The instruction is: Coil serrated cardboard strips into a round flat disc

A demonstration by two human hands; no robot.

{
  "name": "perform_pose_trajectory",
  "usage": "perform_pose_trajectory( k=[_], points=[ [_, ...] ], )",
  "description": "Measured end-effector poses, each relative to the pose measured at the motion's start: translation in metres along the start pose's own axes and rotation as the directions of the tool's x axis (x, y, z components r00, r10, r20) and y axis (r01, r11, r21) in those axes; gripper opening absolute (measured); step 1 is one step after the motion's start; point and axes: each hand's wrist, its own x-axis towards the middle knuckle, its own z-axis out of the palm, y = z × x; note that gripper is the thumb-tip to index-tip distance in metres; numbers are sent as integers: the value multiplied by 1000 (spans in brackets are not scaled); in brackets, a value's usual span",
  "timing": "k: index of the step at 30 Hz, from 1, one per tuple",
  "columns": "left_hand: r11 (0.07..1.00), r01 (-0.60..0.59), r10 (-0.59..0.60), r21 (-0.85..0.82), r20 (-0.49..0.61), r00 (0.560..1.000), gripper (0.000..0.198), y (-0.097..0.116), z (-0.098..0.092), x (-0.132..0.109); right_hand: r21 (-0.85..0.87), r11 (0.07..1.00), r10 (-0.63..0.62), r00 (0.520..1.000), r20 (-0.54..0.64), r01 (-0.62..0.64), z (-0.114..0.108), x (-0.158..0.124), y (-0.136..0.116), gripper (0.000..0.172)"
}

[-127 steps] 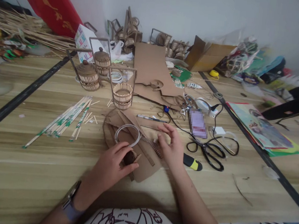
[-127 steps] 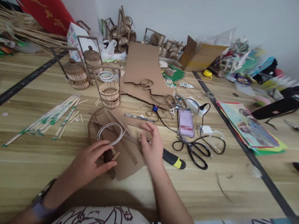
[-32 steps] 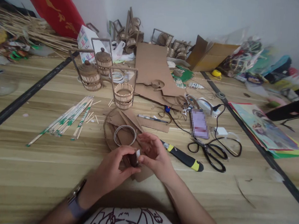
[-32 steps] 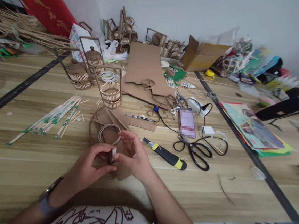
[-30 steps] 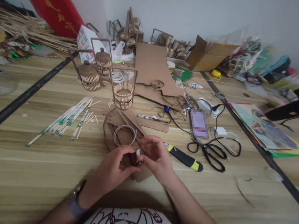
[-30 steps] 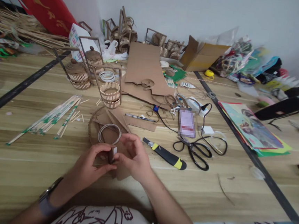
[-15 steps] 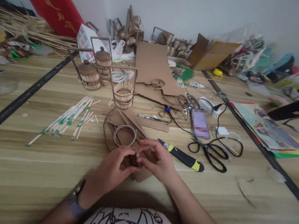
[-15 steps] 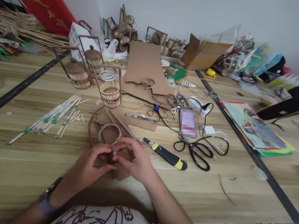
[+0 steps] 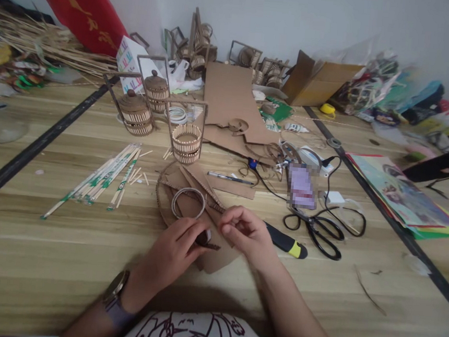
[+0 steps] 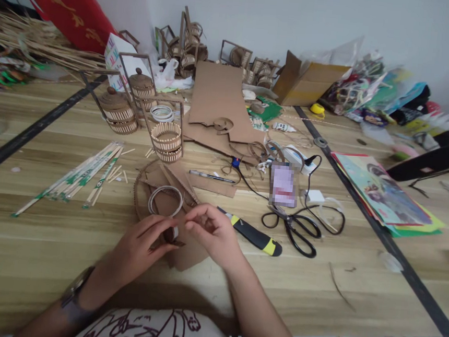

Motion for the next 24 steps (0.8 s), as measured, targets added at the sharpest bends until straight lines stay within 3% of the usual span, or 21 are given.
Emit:
perform_pose_trajectory(
  k=[3, 6, 10, 14, 24],
  points=[
    [999, 13, -12, 38, -24, 1000, 31, -3, 0, 0, -14, 997, 78, 996, 51, -77, 8, -2, 1, 22],
    [997, 35, -33, 70, -28, 999, 33, -4, -1, 1, -125, 987, 105, 994, 1, -104, 16, -4, 7, 19],
    [995, 61, -60, 80, -12, 998, 35, -5, 1, 0, -338, 941, -11, 997, -74, -14, 21, -6, 15, 6],
    [993, 103, -104, 63, 12, 994, 37, -7, 5, -3, -545, 834, -163, 982, -95, 86, 21, -8, 18, 6],
    [992, 100, -102, 76, 25, 994, 34, -8, 6, -3, -582, 799, -213, 976, -37, 152, 19, -9, 22, 7]
  ],
)
